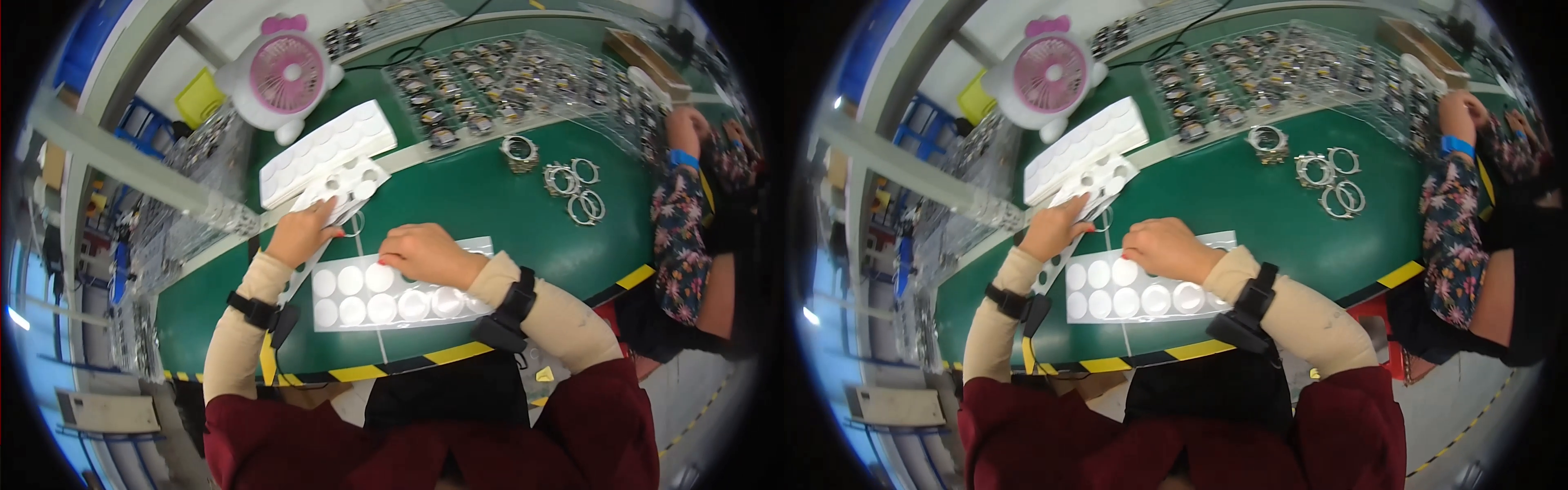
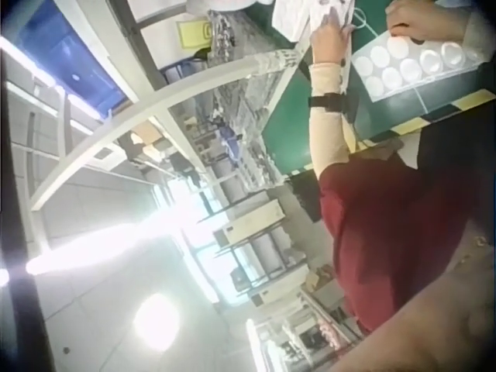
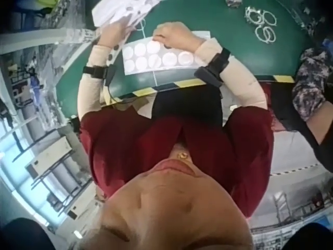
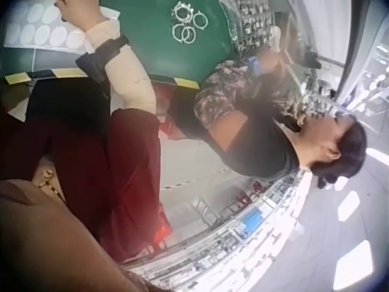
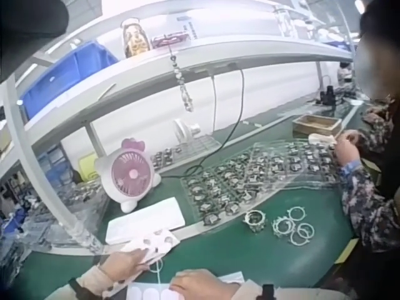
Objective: The person picks up a watch component and a metal ring, presses them together, and then peels a white circular sticker from a sheet and applies it to the back of the assembly.
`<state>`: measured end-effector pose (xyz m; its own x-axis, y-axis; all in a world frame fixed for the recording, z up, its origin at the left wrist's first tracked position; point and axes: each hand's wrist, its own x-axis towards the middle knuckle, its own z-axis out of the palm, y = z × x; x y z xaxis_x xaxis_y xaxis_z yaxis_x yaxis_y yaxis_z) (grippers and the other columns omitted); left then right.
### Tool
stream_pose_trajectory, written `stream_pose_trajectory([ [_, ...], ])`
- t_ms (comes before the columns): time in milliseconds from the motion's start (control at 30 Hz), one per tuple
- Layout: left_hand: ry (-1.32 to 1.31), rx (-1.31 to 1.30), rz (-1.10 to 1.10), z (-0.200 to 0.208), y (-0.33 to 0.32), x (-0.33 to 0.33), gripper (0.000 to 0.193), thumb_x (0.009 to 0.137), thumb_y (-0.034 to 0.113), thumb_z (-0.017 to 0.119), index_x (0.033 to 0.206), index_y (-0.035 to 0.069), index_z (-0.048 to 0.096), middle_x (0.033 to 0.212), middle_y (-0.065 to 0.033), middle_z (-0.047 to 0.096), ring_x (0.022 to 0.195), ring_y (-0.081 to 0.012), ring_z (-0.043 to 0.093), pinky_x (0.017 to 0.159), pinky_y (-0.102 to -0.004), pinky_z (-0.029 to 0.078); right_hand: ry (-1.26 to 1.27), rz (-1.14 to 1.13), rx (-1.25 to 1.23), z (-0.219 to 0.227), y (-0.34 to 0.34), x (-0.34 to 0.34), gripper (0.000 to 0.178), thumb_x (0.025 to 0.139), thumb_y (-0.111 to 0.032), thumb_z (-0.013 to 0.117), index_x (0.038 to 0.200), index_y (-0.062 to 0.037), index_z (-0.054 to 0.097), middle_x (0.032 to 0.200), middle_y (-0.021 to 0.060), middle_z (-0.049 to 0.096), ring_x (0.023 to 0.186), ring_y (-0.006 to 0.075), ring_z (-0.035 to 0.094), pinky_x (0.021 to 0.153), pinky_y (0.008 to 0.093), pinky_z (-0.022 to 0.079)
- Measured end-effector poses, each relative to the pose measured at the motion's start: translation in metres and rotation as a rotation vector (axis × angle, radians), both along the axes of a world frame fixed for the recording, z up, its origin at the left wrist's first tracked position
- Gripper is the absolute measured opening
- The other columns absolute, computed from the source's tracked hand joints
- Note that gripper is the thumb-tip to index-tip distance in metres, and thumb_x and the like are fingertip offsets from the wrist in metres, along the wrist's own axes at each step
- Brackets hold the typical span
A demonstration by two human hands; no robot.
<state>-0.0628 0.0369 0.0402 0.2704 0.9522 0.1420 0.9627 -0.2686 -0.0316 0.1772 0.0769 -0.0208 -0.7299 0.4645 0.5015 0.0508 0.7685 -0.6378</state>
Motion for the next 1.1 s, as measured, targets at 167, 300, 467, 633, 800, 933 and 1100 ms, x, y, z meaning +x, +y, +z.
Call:
stream_pose_trajectory([
  [167,-0.018,0.012,0.077,-0.005,0.004,-0.003,0.038,0.077,0.015,0.063,0.115,0.015,0.057,0.090,-0.0169,0.063,0.078,-0.0341,0.061,0.067,-0.0398,0.048,-0.046,0.018,-0.035,0.004,0.000,0.003,0.015,0.080,-0.017,0.057,0.075,-0.0054,0.063,0.073,0.0079,0.059,0.074,0.0261,0.058,0.066,0.0379,0.045],
  [300,-0.054,0.040,0.122,-0.007,0.001,-0.012,0.041,0.074,0.012,0.064,0.115,0.015,0.057,0.091,-0.0166,0.063,0.077,-0.0344,0.061,0.066,-0.0392,0.049,-0.080,0.021,-0.029,0.009,0.000,0.004,0.014,0.080,-0.017,0.058,0.076,-0.0047,0.064,0.074,0.0078,0.060,0.074,0.0257,0.059,0.065,0.0367,0.045],
  [467,-0.163,0.236,0.141,0.005,-0.010,-0.033,0.045,0.072,0.008,0.064,0.116,0.016,0.056,0.090,-0.0167,0.063,0.073,-0.0338,0.061,0.064,-0.0382,0.049,-0.074,-0.010,-0.116,0.012,-0.005,-0.001,0.016,0.080,-0.019,0.061,0.079,-0.0032,0.064,0.078,0.0091,0.061,0.073,0.0264,0.059,0.064,0.0347,0.046],
  [633,-0.197,0.311,0.163,0.048,-0.032,-0.031,0.043,0.074,0.006,0.062,0.115,0.016,0.055,0.094,-0.0144,0.064,0.070,-0.0314,0.062,0.061,-0.0388,0.050,-0.089,-0.144,-0.309,0.023,0.005,-0.021,0.019,0.079,-0.021,0.063,0.080,-0.0021,0.064,0.081,0.0119,0.061,0.073,0.0291,0.059,0.065,0.0353,0.047],
  [800,-0.048,0.434,0.061,0.068,-0.042,-0.035,0.046,0.072,0.006,0.063,0.116,0.014,0.053,0.099,-0.0128,0.063,0.069,-0.0299,0.062,0.060,-0.0373,0.051,-0.311,-0.332,0.058,0.022,0.023,-0.064,0.019,0.077,-0.022,0.065,0.081,-0.0040,0.064,0.083,0.0127,0.060,0.074,0.0331,0.059,0.065,0.0407,0.046],
  [933,0.021,0.464,0.036,0.074,-0.053,-0.045,0.049,0.070,0.004,0.065,0.117,0.014,0.053,0.104,-0.0106,0.062,0.069,-0.0299,0.062,0.060,-0.0372,0.050,-0.375,-0.176,0.005,0.026,0.029,-0.080,0.019,0.075,-0.020,0.065,0.081,-0.0023,0.064,0.083,0.0151,0.062,0.075,0.0344,0.059,0.065,0.0411,0.046],
  [1100,0.007,0.491,0.058,0.066,-0.061,-0.061,0.051,0.069,0.004,0.066,0.117,0.014,0.053,0.107,-0.0086,0.062,0.071,-0.0294,0.062,0.061,-0.0365,0.051,-0.175,-0.115,-0.190,0.039,0.021,-0.111,0.015,0.075,-0.015,0.063,0.078,-0.0001,0.063,0.076,0.0161,0.062,0.071,0.0321,0.058,0.065,0.0384,0.045],
])
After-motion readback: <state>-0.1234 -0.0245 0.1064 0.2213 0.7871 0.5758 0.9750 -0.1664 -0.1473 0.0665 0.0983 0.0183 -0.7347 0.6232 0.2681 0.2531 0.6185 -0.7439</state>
